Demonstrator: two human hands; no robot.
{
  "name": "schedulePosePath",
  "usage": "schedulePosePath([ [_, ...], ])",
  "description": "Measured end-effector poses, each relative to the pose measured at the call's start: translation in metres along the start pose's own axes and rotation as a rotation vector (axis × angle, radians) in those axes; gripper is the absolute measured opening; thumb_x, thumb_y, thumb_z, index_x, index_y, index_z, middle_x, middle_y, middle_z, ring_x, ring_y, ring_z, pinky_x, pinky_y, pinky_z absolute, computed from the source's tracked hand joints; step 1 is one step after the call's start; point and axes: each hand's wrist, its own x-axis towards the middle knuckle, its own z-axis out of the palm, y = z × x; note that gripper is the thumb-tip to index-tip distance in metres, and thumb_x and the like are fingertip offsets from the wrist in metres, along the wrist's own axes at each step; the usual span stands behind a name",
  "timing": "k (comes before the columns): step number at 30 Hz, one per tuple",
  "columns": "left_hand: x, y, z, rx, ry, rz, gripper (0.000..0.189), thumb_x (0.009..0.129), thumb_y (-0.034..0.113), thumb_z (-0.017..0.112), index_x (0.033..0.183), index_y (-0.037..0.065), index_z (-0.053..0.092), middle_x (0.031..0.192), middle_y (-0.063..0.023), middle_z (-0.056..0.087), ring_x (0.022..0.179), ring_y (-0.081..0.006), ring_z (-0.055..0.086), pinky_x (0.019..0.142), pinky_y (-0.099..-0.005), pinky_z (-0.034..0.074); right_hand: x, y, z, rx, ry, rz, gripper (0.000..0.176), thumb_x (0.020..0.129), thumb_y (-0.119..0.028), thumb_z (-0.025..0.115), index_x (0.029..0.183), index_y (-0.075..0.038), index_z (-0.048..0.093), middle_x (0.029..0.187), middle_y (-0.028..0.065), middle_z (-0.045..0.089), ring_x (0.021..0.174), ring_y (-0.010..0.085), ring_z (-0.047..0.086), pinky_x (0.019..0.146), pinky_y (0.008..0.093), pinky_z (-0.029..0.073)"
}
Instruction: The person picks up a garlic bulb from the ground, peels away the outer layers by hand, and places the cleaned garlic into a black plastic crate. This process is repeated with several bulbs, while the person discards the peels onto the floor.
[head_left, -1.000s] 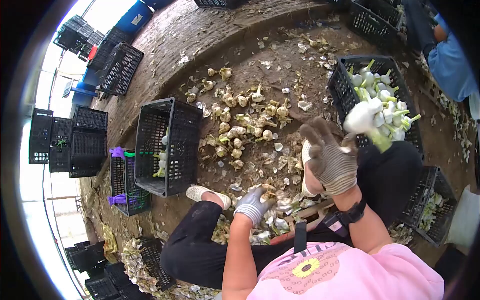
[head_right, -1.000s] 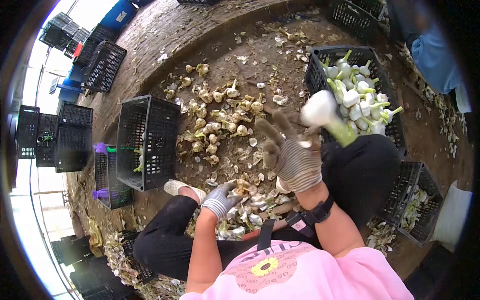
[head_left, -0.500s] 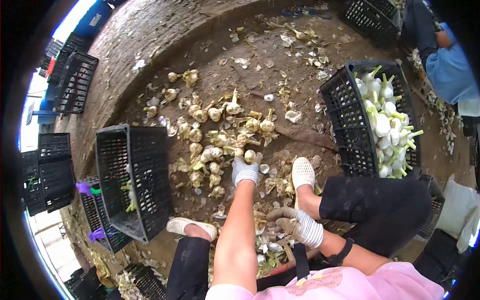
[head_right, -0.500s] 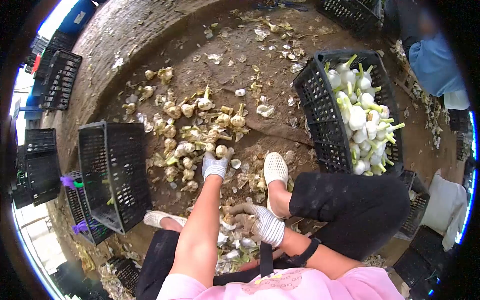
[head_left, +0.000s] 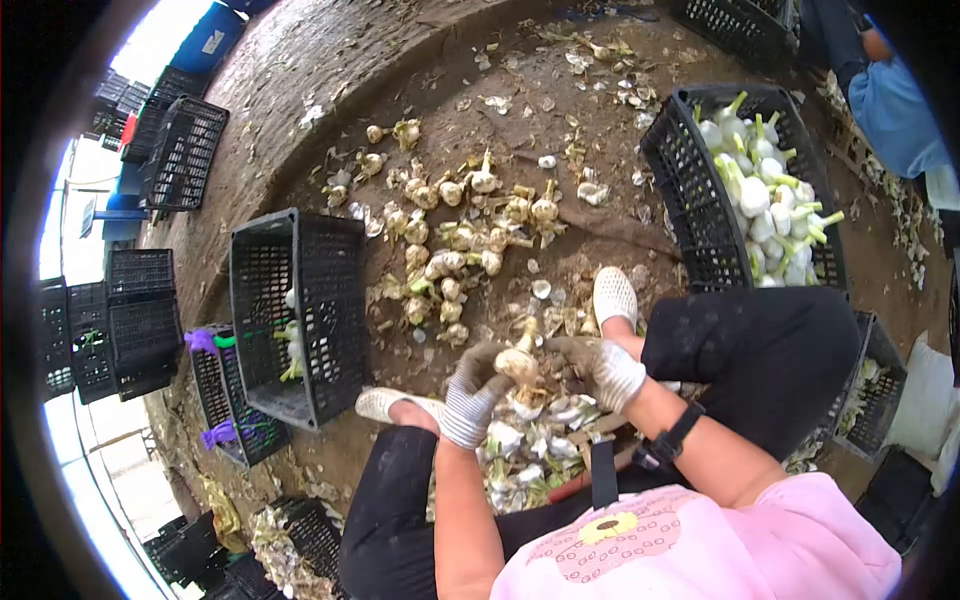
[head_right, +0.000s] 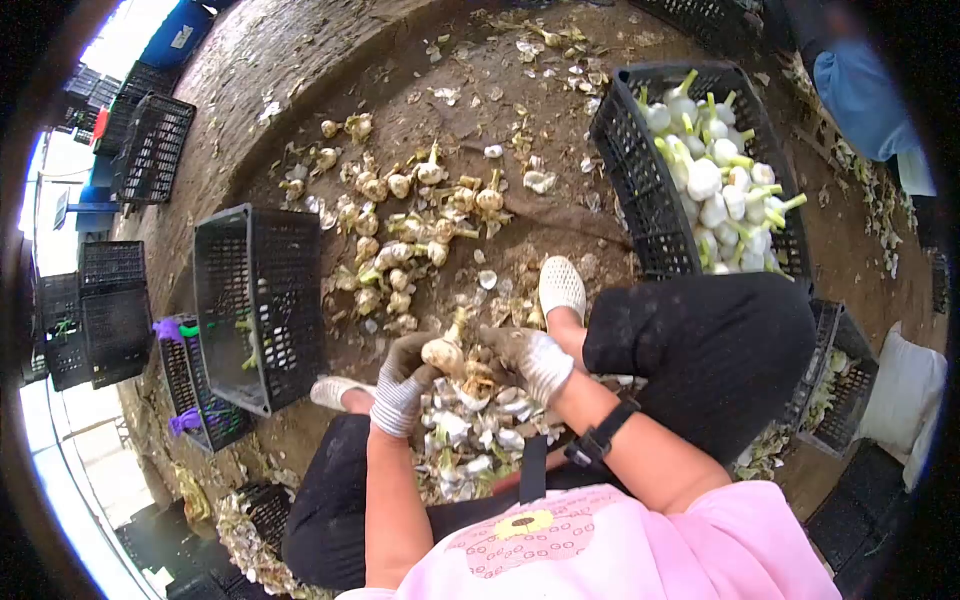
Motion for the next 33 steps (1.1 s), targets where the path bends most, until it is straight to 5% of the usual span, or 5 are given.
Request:
schedulePosePath([
  [7, -0.075, -0.001, 0.065, 0.051, 0.189, 0.191, 0.056, 0.068, 0.003, 0.07, 0.118, 0.002, 0.046, 0.112, -0.0099, 0.052, 0.103, -0.0176, 0.05, 0.089, -0.0307, 0.04, -0.026, 0.016, 0.015, -0.251, -0.14, -0.198, 0.035, 0.078, -0.018, 0.066, 0.106, 0.001, 0.053, 0.091, 0.0062, 0.06, 0.079, 0.0121, 0.058, 0.067, 0.0213, 0.05],
  [12, -0.09, -0.006, 0.09, 0.862, 0.429, 0.472, 0.059, 0.061, 0.01, 0.076, 0.112, 0.0, 0.048, 0.102, -0.0179, 0.053, 0.093, -0.0328, 0.053, 0.081, -0.0372, 0.044, -0.041, 0.005, 0.028, -0.362, -0.263, -0.199, 0.045, 0.073, -0.022, 0.071, 0.106, 0.0, 0.05, 0.091, 0.0062, 0.06, 0.081, 0.0119, 0.058, 0.068, 0.0232, 0.05],
  [20, -0.092, 0.009, 0.105, 1.05, 0.431, 0.565, 0.053, 0.061, 0.001, 0.073, 0.109, -0.001, 0.049, 0.1, -0.0146, 0.055, 0.09, -0.0239, 0.056, 0.08, -0.0311, 0.045, -0.052, 0.002, 0.019, -0.246, -0.25, -0.117, 0.031, 0.077, -0.017, 0.068, 0.102, -0.002, 0.057, 0.091, 0.0061, 0.061, 0.078, 0.0149, 0.059, 0.065, 0.0255, 0.049],
  [28, -0.093, -0.005, 0.093, -0.197, 0.364, 0.162, 0.027, 0.079, 0.013, 0.054, 0.102, 0.003, 0.044, 0.085, -0.0108, 0.056, 0.06, -0.017, 0.055, 0.049, -0.027, 0.047, -0.077, -0.009, 0.039, -0.657, -0.39, -0.315, 0.023, 0.075, -0.011, 0.065, 0.095, -0.002, 0.058, 0.082, 0.0011, 0.058, 0.072, 0.007, 0.051, 0.063, 0.0216, 0.043],
  [33, -0.089, -0.009, 0.081, -0.617, 0.247, -0.032, 0.036, 0.078, 0.041, 0.057, 0.096, 0.01, 0.054, 0.089, -0.0066, 0.059, 0.076, -0.0169, 0.059, 0.049, -0.0279, 0.05, -0.061, 0.007, 0.032, -0.892, -0.293, -0.448, 0.027, 0.071, -0.009, 0.065, 0.095, 0.0, 0.058, 0.079, 0.0065, 0.062, 0.073, 0.0085, 0.054, 0.064, 0.0255, 0.046],
])
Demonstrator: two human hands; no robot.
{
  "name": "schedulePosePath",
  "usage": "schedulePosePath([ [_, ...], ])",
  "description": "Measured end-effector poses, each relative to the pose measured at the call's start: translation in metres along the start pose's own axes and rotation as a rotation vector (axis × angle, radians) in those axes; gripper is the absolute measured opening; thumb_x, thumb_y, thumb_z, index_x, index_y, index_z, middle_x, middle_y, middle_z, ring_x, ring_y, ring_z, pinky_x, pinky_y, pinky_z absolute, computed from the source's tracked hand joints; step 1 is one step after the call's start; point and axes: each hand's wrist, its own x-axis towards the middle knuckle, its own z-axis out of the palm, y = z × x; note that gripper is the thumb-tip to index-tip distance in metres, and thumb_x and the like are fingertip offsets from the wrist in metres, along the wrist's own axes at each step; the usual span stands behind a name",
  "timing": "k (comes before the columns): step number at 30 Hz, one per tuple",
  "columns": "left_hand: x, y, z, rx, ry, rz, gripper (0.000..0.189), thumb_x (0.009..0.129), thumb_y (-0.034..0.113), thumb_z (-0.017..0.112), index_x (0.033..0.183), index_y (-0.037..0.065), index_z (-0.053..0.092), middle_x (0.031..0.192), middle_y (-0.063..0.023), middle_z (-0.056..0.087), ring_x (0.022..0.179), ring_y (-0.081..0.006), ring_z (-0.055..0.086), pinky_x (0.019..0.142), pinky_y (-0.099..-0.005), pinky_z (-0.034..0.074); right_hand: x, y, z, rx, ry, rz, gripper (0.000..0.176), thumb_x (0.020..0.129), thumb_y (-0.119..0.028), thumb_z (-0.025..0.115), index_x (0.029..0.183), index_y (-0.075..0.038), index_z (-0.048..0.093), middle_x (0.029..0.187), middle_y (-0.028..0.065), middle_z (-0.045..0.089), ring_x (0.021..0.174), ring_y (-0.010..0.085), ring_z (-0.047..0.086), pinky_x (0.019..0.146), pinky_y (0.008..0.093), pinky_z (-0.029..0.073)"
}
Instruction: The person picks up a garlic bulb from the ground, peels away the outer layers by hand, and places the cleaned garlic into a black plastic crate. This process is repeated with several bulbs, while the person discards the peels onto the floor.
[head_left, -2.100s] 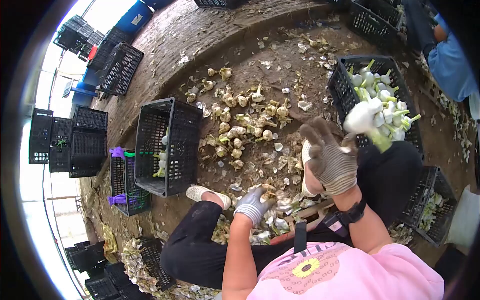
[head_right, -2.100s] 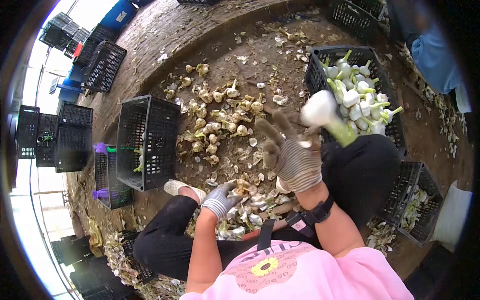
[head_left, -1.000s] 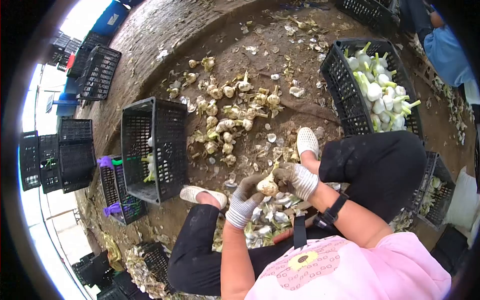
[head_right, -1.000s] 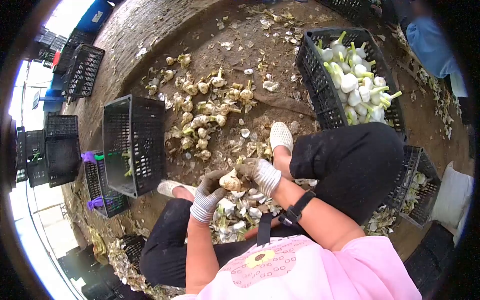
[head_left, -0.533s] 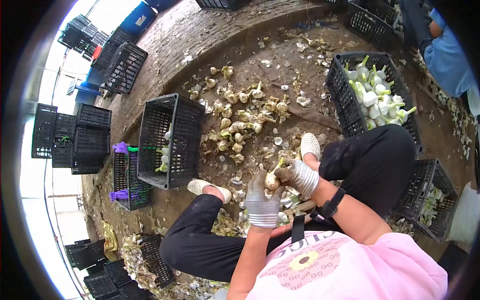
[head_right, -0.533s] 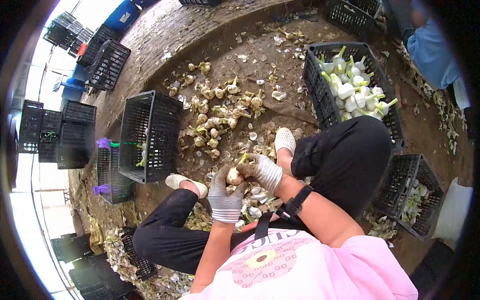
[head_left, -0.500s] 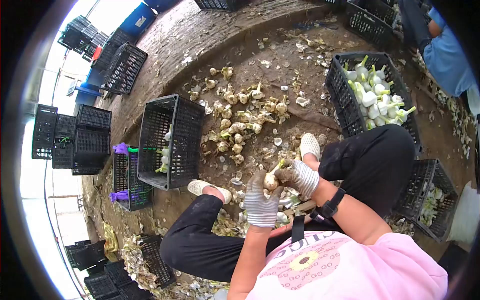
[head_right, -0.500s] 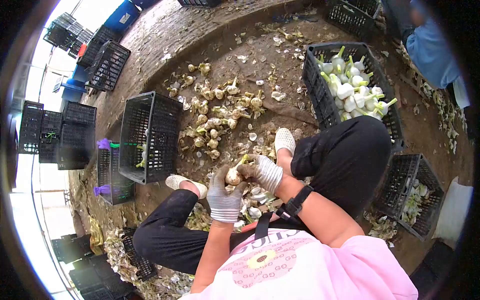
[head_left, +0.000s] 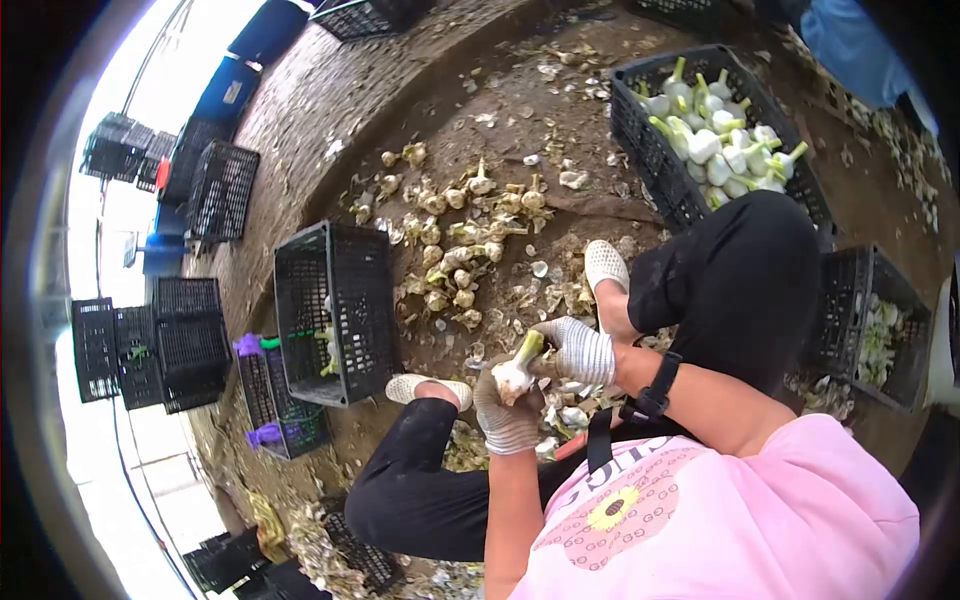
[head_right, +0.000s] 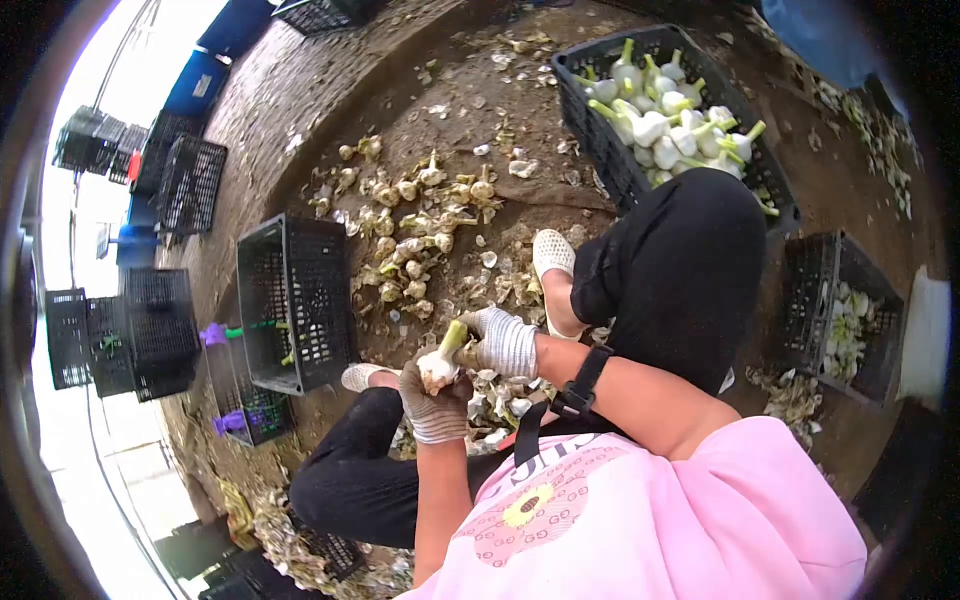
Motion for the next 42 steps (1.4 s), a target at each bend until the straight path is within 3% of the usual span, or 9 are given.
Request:
schedulePosePath([
  [5, -0.004, 0.001, 0.023, 0.682, 0.007, 0.305, 0.052, 0.075, 0.023, 0.067, 0.116, 0.007, 0.038, 0.1, -0.0081, 0.051, 0.079, -0.0183, 0.057, 0.063, -0.0323, 0.052, 0.005, 0.008, -0.013, 0.606, 0.099, 0.18, 0.019, 0.072, -0.004, 0.065, 0.089, -0.001, 0.06, 0.078, 0.0033, 0.061, 0.072, 0.0103, 0.055, 0.062, 0.0261, 0.047],
  [8, -0.006, -0.002, 0.019, 0.911, 0.07, 0.353, 0.049, 0.071, 0.005, 0.067, 0.114, 0.004, 0.042, 0.1, -0.0075, 0.051, 0.087, -0.0161, 0.055, 0.072, -0.0285, 0.05, 0.002, -0.006, -0.007, -0.047, 0.115, -0.024, 0.017, 0.072, -0.002, 0.065, 0.088, -0.001, 0.06, 0.076, 0.0041, 0.061, 0.072, 0.0111, 0.055, 0.061, 0.0257, 0.047],
  [13, -0.009, 0.013, 0.01, 0.535, -0.173, 0.222, 0.055, 0.07, 0.013, 0.072, 0.116, 0.005, 0.043, 0.1, -0.0083, 0.053, 0.084, -0.0182, 0.056, 0.073, -0.0291, 0.05, 0.015, 0.025, -0.007, 0.623, 0.131, 0.149, 0.017, 0.073, -0.003, 0.067, 0.088, -0.002, 0.06, 0.075, 0.0068, 0.061, 0.063, 0.0143, 0.057, 0.055, 0.0251, 0.048],
  [19, -0.022, 0.019, 0.025, 0.525, -0.262, 0.328, 0.05, 0.072, 0.014, 0.071, 0.113, 0.006, 0.043, 0.096, -0.0063, 0.053, 0.078, -0.0171, 0.057, 0.07, -0.0292, 0.049, 0.03, 0.084, -0.03, 0.362, 0.398, 0.252, 0.021, 0.075, -0.016, 0.068, 0.091, -0.004, 0.06, 0.078, 0.0075, 0.063, 0.064, 0.0139, 0.059, 0.055, 0.0264, 0.048],
  [24, -0.026, 0.035, 0.014, 0.795, -0.231, 0.516, 0.054, 0.066, 0.005, 0.074, 0.111, 0.006, 0.045, 0.103, -0.0069, 0.054, 0.092, -0.0176, 0.055, 0.078, -0.0297, 0.047, 0.011, 0.035, -0.015, -0.211, -0.168, -0.01, 0.052, 0.074, -0.034, 0.069, 0.113, -0.004, 0.054, 0.094, 0.0086, 0.063, 0.079, 0.0154, 0.061, 0.069, 0.0295, 0.049],
  [26, -0.028, 0.033, 0.017, 0.885, -0.211, 0.498, 0.048, 0.068, -0.001, 0.066, 0.112, 0.005, 0.049, 0.112, -0.0094, 0.052, 0.101, -0.0189, 0.053, 0.088, -0.0305, 0.042, -0.009, -0.003, -0.005, 0.191, -0.179, -0.153, 0.054, 0.073, -0.031, 0.07, 0.115, -0.002, 0.052, 0.096, 0.0058, 0.062, 0.081, 0.0147, 0.06, 0.071, 0.028, 0.049],
  [28, -0.021, 0.029, 0.019, 1.35, -0.21, 0.772, 0.046, 0.068, -0.002, 0.063, 0.112, 0.003, 0.05, 0.112, -0.0107, 0.051, 0.104, -0.0208, 0.051, 0.089, -0.0312, 0.04, -0.016, -0.017, 0.002, 0.458, -0.232, 0.077, 0.053, 0.073, -0.025, 0.071, 0.116, 0.0, 0.051, 0.096, 0.0044, 0.061, 0.083, 0.014, 0.059, 0.073, 0.0269, 0.048],
  [33, -0.026, 0.027, 0.015, 1.241, 0.004, 0.774, 0.034, 0.067, 0.002, 0.068, 0.1, 0.003, 0.06, 0.101, -0.0097, 0.058, 0.091, -0.0201, 0.057, 0.079, -0.0289, 0.046, -0.009, -0.019, -0.003, 0.332, -0.107, 0.083, 0.053, 0.068, -0.018, 0.074, 0.113, -0.001, 0.052, 0.1, 0.0072, 0.06, 0.09, 0.0148, 0.056, 0.078, 0.0284, 0.046],
  [42, -0.015, 0.014, 0.026, 1.726, 0.167, 1.029, 0.017, 0.066, 0.004, 0.069, 0.082, 0.004, 0.064, 0.076, -0.0109, 0.061, 0.071, -0.0251, 0.06, 0.064, -0.0324, 0.047, 0.001, 0.003, -0.001, -0.118, 0.016, -0.11, 0.058, 0.061, -0.029, 0.079, 0.105, -0.003, 0.051, 0.097, 0.0088, 0.057, 0.092, 0.0175, 0.054, 0.081, 0.0305, 0.044],
])
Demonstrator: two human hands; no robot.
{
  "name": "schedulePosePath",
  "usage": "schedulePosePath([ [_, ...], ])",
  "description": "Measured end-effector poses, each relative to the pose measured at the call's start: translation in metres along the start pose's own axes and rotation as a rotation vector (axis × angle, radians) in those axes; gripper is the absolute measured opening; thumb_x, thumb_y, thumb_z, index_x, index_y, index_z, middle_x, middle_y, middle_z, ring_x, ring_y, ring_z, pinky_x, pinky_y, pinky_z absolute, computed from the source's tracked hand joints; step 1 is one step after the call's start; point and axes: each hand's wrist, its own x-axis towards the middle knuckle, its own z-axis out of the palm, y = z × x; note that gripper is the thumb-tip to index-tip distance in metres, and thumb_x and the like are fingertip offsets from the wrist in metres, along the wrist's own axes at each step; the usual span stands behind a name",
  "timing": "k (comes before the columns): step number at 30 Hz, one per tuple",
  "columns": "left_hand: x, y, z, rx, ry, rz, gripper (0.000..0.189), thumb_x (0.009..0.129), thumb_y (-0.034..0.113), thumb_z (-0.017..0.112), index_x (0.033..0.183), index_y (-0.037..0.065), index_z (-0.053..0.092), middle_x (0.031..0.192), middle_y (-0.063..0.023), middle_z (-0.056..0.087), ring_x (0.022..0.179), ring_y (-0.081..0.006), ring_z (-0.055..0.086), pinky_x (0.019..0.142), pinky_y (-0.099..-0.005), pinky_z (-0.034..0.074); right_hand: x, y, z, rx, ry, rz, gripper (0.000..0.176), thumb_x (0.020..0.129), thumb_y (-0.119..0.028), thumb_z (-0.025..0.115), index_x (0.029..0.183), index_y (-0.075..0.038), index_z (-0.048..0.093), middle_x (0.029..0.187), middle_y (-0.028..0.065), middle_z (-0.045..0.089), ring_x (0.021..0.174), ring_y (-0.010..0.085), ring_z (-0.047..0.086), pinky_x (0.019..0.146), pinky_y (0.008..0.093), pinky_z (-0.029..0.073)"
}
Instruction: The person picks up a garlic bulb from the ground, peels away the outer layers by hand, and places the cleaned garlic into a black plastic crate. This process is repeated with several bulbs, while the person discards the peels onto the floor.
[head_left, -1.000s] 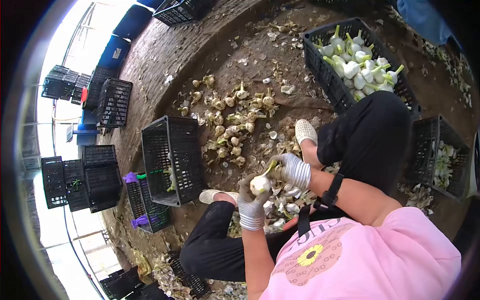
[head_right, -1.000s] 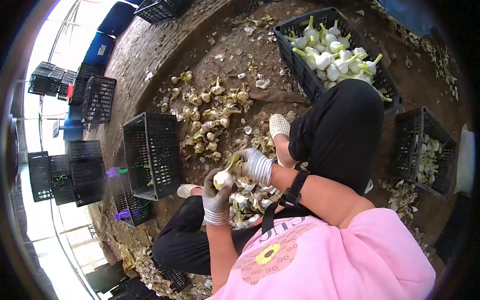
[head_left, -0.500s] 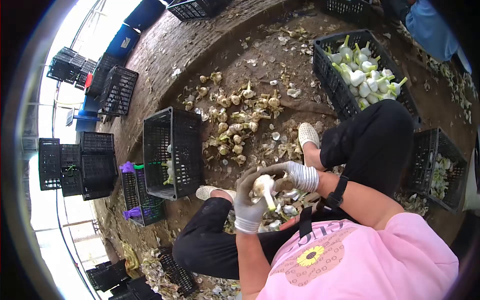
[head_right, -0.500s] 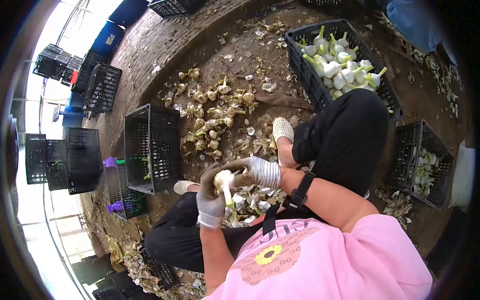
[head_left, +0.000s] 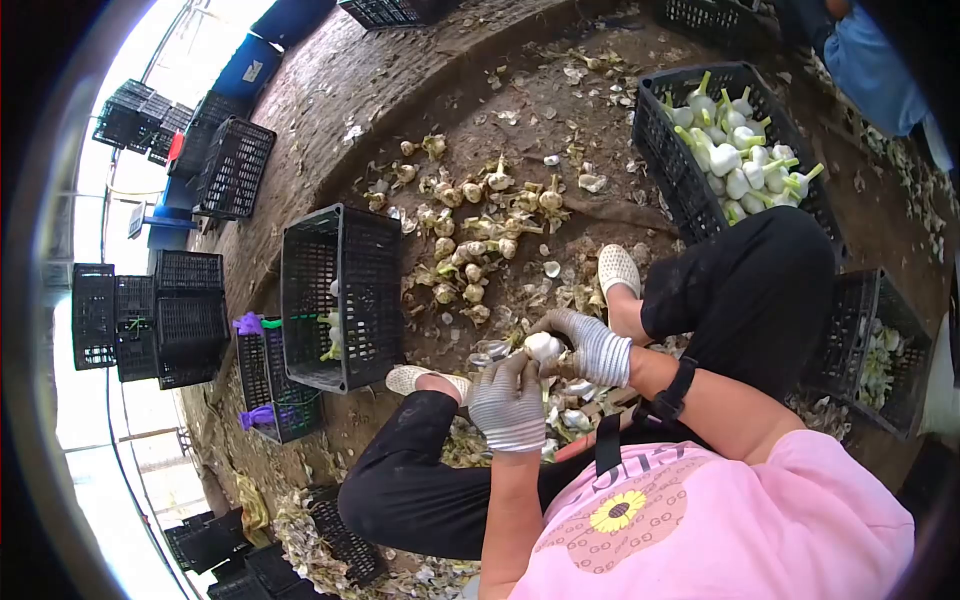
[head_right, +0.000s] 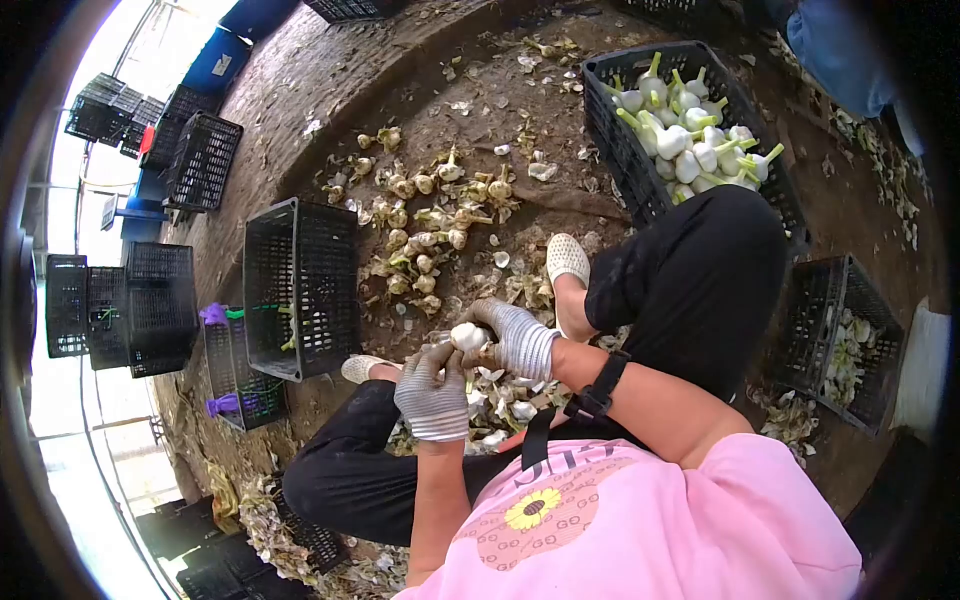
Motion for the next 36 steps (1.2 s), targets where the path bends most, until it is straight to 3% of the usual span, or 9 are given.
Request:
schedulePosePath([
  [2, 0.001, 0.0, 0.004, -0.019, -0.042, -0.12, 0.016, 0.066, 0.003, 0.069, 0.081, 0.004, 0.064, 0.075, -0.0113, 0.061, 0.068, -0.0247, 0.06, 0.063, -0.0318, 0.047, 0.0, -0.001, 0.0, -0.137, 0.065, -0.09, 0.056, 0.063, -0.028, 0.077, 0.106, -0.003, 0.052, 0.094, 0.0119, 0.058, 0.088, 0.0199, 0.056, 0.078, 0.0318, 0.046],
  [6, 0.001, -0.012, 0.018, -0.138, -0.057, -0.195, 0.01, 0.071, -0.002, 0.062, 0.081, -0.001, 0.062, 0.072, -0.0087, 0.061, 0.064, -0.0146, 0.058, 0.059, -0.0249, 0.046, -0.003, 0.001, -0.004, 0.129, 0.004, -0.022, 0.055, 0.066, -0.033, 0.075, 0.106, -0.002, 0.052, 0.094, 0.0103, 0.058, 0.086, 0.0183, 0.056, 0.077, 0.0314, 0.046],
  [7, 0.0, -0.015, 0.021, -0.493, -0.075, -0.463, 0.007, 0.073, -0.002, 0.061, 0.081, -0.003, 0.06, 0.072, -0.0071, 0.061, 0.062, -0.0105, 0.056, 0.057, -0.0223, 0.045, -0.005, 0.0, -0.009, 0.309, -0.063, 0.06, 0.056, 0.067, -0.035, 0.073, 0.107, -0.002, 0.052, 0.095, 0.0095, 0.057, 0.085, 0.0173, 0.056, 0.076, 0.0308, 0.046],
  [10, 0.004, -0.041, 0.022, -0.91, -0.103, -0.743, 0.009, 0.076, 0.004, 0.063, 0.081, -0.002, 0.058, 0.072, -0.0075, 0.061, 0.058, -0.0106, 0.054, 0.055, -0.0235, 0.046, -0.013, -0.019, -0.01, 0.377, -0.103, -0.013, 0.058, 0.073, -0.04, 0.069, 0.112, -0.003, 0.048, 0.097, 0.0056, 0.056, 0.083, 0.0108, 0.053, 0.074, 0.0259, 0.045],
  [16, -0.011, -0.064, 0.014, -1.168, -0.056, -0.862, 0.011, 0.076, 0.005, 0.061, 0.084, 0.0, 0.056, 0.074, -0.0097, 0.062, 0.062, -0.0183, 0.061, 0.06, -0.0298, 0.053, -0.008, -0.005, -0.008, 0.907, -0.136, 0.136, 0.05, 0.076, -0.028, 0.068, 0.115, -0.004, 0.047, 0.102, 0.0054, 0.055, 0.093, 0.0114, 0.052, 0.079, 0.024, 0.045],
  [21, 0.003, -0.038, -0.014, -1.502, -0.082, -0.749, 0.011, 0.076, 0.005, 0.06, 0.085, -0.001, 0.056, 0.081, -0.0146, 0.063, 0.069, -0.0263, 0.064, 0.068, -0.0392, 0.054, -0.008, -0.015, -0.005, 0.797, -0.168, 0.278, 0.064, 0.072, -0.024, 0.071, 0.124, -0.005, 0.038, 0.105, 0.0082, 0.055, 0.092, 0.0173, 0.058, 0.079, 0.0262, 0.048],
  [26, 0.013, -0.052, -0.046, -1.755, -0.071, -0.694, 0.019, 0.076, 0.009, 0.061, 0.092, -0.001, 0.058, 0.092, -0.0165, 0.062, 0.076, -0.0276, 0.064, 0.067, -0.0433, 0.055, -0.01, -0.022, -0.004, 0.896, -0.212, 0.166, 0.07, 0.07, -0.026, 0.073, 0.126, -0.004, 0.036, 0.107, 0.009, 0.054, 0.089, 0.0143, 0.057, 0.074, 0.0259, 0.049],
  [34, 0.023, -0.029, -0.046, -1.897, 0.056, -0.706, 0.008, 0.078, 0.006, 0.058, 0.076, 0.005, 0.05, 0.076, -0.0055, 0.049, 0.076, -0.017, 0.051, 0.066, -0.0304, 0.048, -0.003, -0.009, -0.002, 0.802, -0.335, 0.304, 0.05, 0.077, -0.019, 0.066, 0.118, 0.001, 0.046, 0.094, 0.0072, 0.059, 0.075, 0.01, 0.058, 0.066, 0.0222, 0.05],
  [36, 0.034, -0.046, -0.049, -2.0, 0.104, -0.565, 0.008, 0.08, 0.009, 0.058, 0.08, 0.005, 0.052, 0.072, -0.0025, 0.05, 0.067, -0.0158, 0.048, 0.065, -0.0297, 0.047, -0.005, -0.014, -0.003, 0.908, -0.279, 0.299, 0.046, 0.079, -0.017, 0.064, 0.117, 0.002, 0.046, 0.088, 0.0064, 0.061, 0.072, 0.0093, 0.058, 0.064, 0.0213, 0.049],
])
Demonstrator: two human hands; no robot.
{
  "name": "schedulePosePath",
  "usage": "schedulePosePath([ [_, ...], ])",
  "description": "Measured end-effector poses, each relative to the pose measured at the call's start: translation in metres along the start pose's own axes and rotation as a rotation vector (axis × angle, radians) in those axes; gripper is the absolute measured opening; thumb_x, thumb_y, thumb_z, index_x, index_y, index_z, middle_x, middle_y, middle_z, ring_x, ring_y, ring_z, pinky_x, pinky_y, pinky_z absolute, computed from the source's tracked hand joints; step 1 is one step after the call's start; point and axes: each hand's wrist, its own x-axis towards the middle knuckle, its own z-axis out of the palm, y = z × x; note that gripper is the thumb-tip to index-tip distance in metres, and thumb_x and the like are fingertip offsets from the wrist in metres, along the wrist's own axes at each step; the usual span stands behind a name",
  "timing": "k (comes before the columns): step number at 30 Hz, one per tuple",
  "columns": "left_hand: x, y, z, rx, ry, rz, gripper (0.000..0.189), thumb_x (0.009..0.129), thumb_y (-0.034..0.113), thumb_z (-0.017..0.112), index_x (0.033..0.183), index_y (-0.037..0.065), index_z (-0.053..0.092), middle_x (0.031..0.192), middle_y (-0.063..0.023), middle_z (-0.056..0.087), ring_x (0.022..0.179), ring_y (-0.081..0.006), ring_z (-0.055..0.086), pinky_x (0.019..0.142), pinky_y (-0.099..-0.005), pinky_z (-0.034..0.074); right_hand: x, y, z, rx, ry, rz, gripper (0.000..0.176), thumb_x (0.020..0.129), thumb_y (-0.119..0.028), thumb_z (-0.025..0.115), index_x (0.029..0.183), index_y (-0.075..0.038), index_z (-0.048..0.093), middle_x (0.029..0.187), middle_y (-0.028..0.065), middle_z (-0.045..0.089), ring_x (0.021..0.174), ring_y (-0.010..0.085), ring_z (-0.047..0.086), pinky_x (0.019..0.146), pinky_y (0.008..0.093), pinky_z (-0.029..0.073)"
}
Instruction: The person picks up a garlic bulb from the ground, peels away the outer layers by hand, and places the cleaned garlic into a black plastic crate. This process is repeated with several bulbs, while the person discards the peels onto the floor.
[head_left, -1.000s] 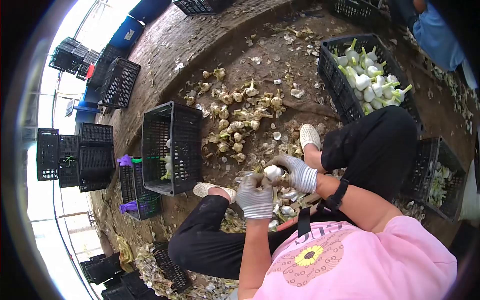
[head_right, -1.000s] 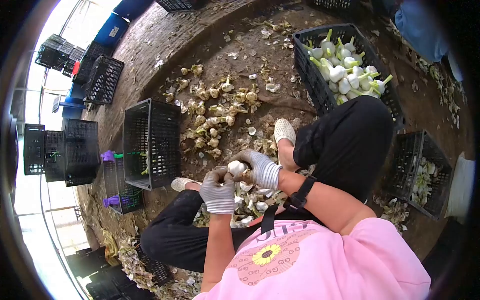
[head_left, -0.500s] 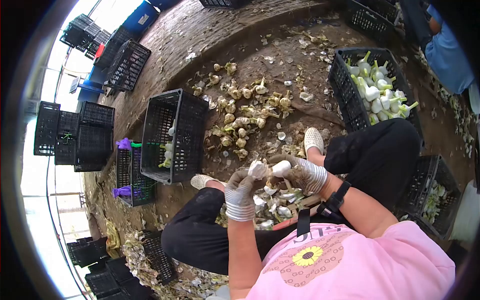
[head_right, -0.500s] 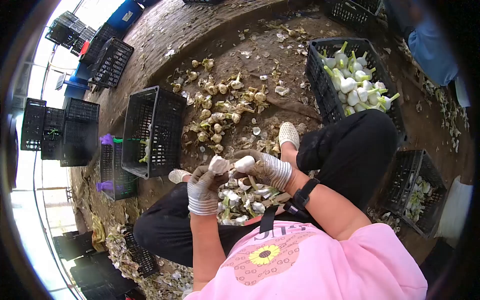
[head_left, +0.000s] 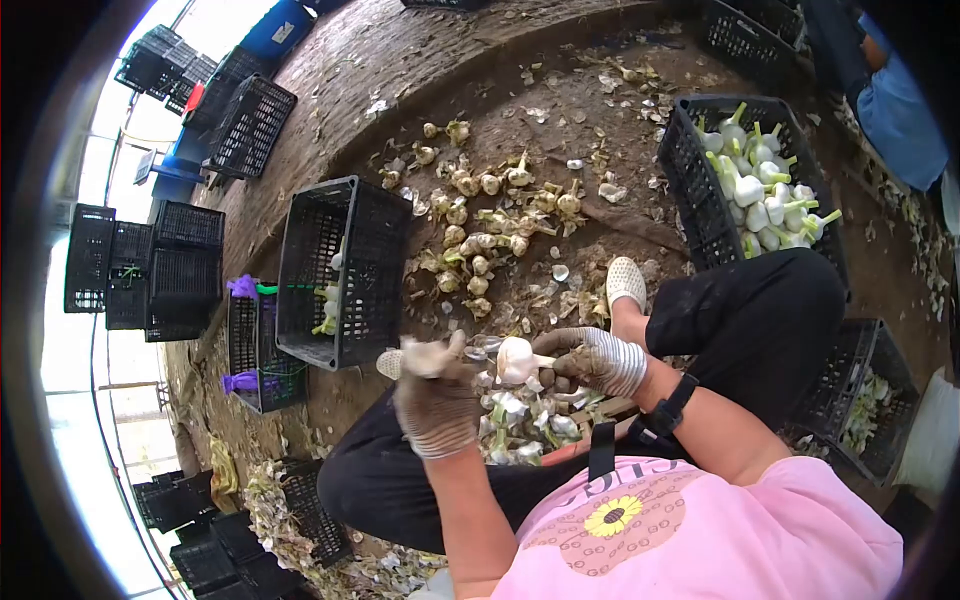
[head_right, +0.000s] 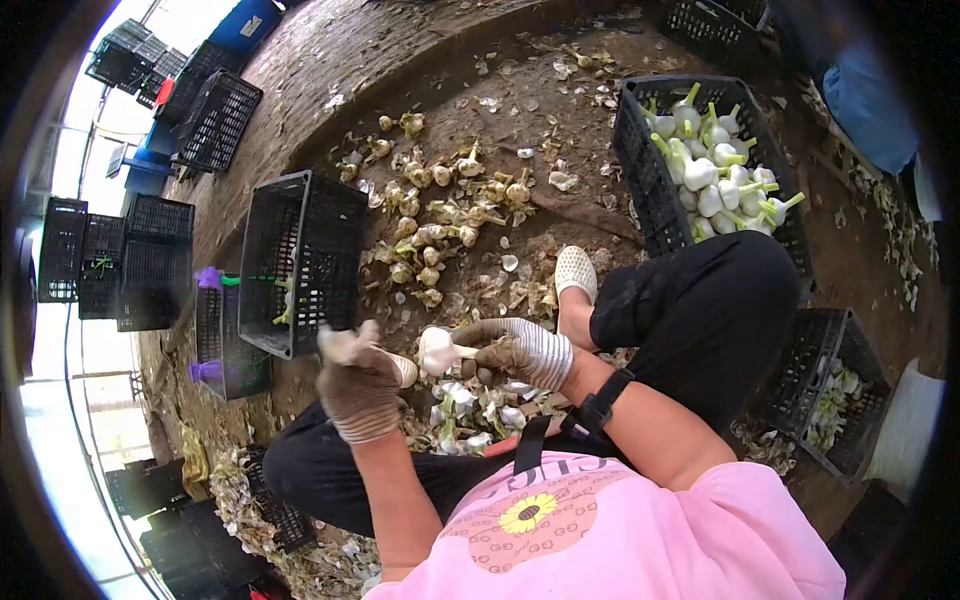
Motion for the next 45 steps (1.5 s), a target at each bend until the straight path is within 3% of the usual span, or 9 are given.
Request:
schedulePosePath([
  [3, 0.002, 0.02, 0.012, 0.089, 0.099, 0.107, 0.007, 0.083, 0.009, 0.055, 0.083, 0.003, 0.051, 0.073, -0.0035, 0.052, 0.068, -0.013, 0.05, 0.062, -0.0248, 0.046, -0.004, -0.001, -0.009, 0.04, 0.056, 0.016, 0.043, 0.08, -0.014, 0.063, 0.116, 0.002, 0.047, 0.087, 0.0066, 0.061, 0.067, 0.0084, 0.057, 0.06, 0.0199, 0.048],
  [7, 0.008, -0.003, -0.015, 1.465, 0.066, -0.101, 0.031, 0.071, 0.005, 0.067, 0.1, 0.003, 0.055, 0.09, -0.0095, 0.055, 0.074, -0.0122, 0.054, 0.057, -0.0264, 0.048, -0.004, -0.002, -0.014, 0.115, 0.07, -0.028, 0.043, 0.08, -0.016, 0.064, 0.115, 0.001, 0.048, 0.084, 0.005, 0.06, 0.067, 0.0088, 0.056, 0.058, 0.0202, 0.047],
  [12, 0.012, -0.061, -0.004, 1.546, -0.232, 0.511, 0.022, 0.078, 0.018, 0.066, 0.093, 0.004, 0.058, 0.09, -0.0043, 0.057, 0.077, -0.0123, 0.054, 0.066, -0.0246, 0.045, -0.007, -0.006, -0.016, -0.001, 0.144, -0.033, 0.044, 0.079, -0.017, 0.065, 0.115, 0.001, 0.048, 0.083, 0.005, 0.06, 0.068, 0.0087, 0.056, 0.058, 0.0196, 0.047],
  [20, 0.09, -0.081, -0.105, 1.084, 0.237, -0.21, 0.021, 0.083, 0.022, 0.06, 0.091, 0.003, 0.058, 0.078, -0.003, 0.06, 0.062, -0.0106, 0.055, 0.055, -0.0222, 0.044, -0.014, -0.052, -0.011, 0.459, 0.31, -0.19, 0.043, 0.081, -0.01, 0.06, 0.119, -0.001, 0.043, 0.086, 0.0048, 0.055, 0.07, 0.0098, 0.054, 0.06, 0.0205, 0.046],
  [24, 0.128, -0.093, -0.159, 1.389, 0.267, -0.207, 0.023, 0.08, 0.017, 0.062, 0.099, 0.004, 0.058, 0.084, -0.0051, 0.06, 0.073, -0.0136, 0.056, 0.063, -0.0267, 0.046, -0.019, -0.066, -0.013, 0.49, -0.147, -0.714, 0.061, 0.075, -0.019, 0.067, 0.126, -0.003, 0.039, 0.096, 0.011, 0.059, 0.068, 0.0177, 0.058, 0.066, 0.0323, 0.049],
  [34, 0.308, -0.124, -0.178, 2.569, 0.068, -0.197, 0.045, 0.08, 0.033, 0.052, 0.12, 0.012, 0.046, 0.114, -0.017, 0.053, 0.103, -0.0339, 0.051, 0.088, -0.0411, 0.041, 0.034, -0.011, -0.061, -0.073, 0.462, 0.159, 0.043, 0.086, -0.021, 0.055, 0.122, 0.0, 0.043, 0.11, 0.0112, 0.053, 0.101, 0.0214, 0.054, 0.082, 0.032, 0.047],
  [36, 0.336, -0.144, -0.184, 2.402, -0.042, -0.601, 0.05, 0.078, 0.022, 0.053, 0.126, 0.024, 0.04, 0.123, -0.0176, 0.045, 0.106, -0.0345, 0.05, 0.094, -0.0435, 0.037, 0.039, -0.014, -0.061, -0.142, 0.496, 0.124, 0.044, 0.086, -0.022, 0.056, 0.122, 0.001, 0.043, 0.111, 0.0124, 0.053, 0.1, 0.0207, 0.054, 0.083, 0.0322, 0.046],
  [38, 0.334, -0.153, -0.174, 2.306, -0.124, -0.506, 0.051, 0.076, 0.013, 0.051, 0.123, 0.029, 0.044, 0.111, -0.0212, 0.051, 0.099, -0.0362, 0.054, 0.084, -0.0438, 0.044, 0.044, -0.014, -0.062, -0.232, 0.551, 0.128, 0.056, 0.083, -0.04, 0.056, 0.118, 0.003, 0.047, 0.104, 0.0105, 0.056, 0.095, 0.017, 0.054, 0.082, 0.0304, 0.044],
  [45, 0.222, -0.134, -0.128, 1.828, -0.039, 0.077, 0.049, 0.071, 0.026, 0.062, 0.116, 0.01, 0.049, 0.101, -0.0193, 0.055, 0.092, -0.0347, 0.055, 0.082, -0.0389, 0.044, 0.05, -0.004, -0.073, -0.447, 0.742, -0.175, 0.04, 0.078, -0.001, 0.056, 0.116, 0.006, 0.046, 0.088, 0.0085, 0.057, 0.076, 0.0156, 0.057, 0.065, 0.0257, 0.048],
])
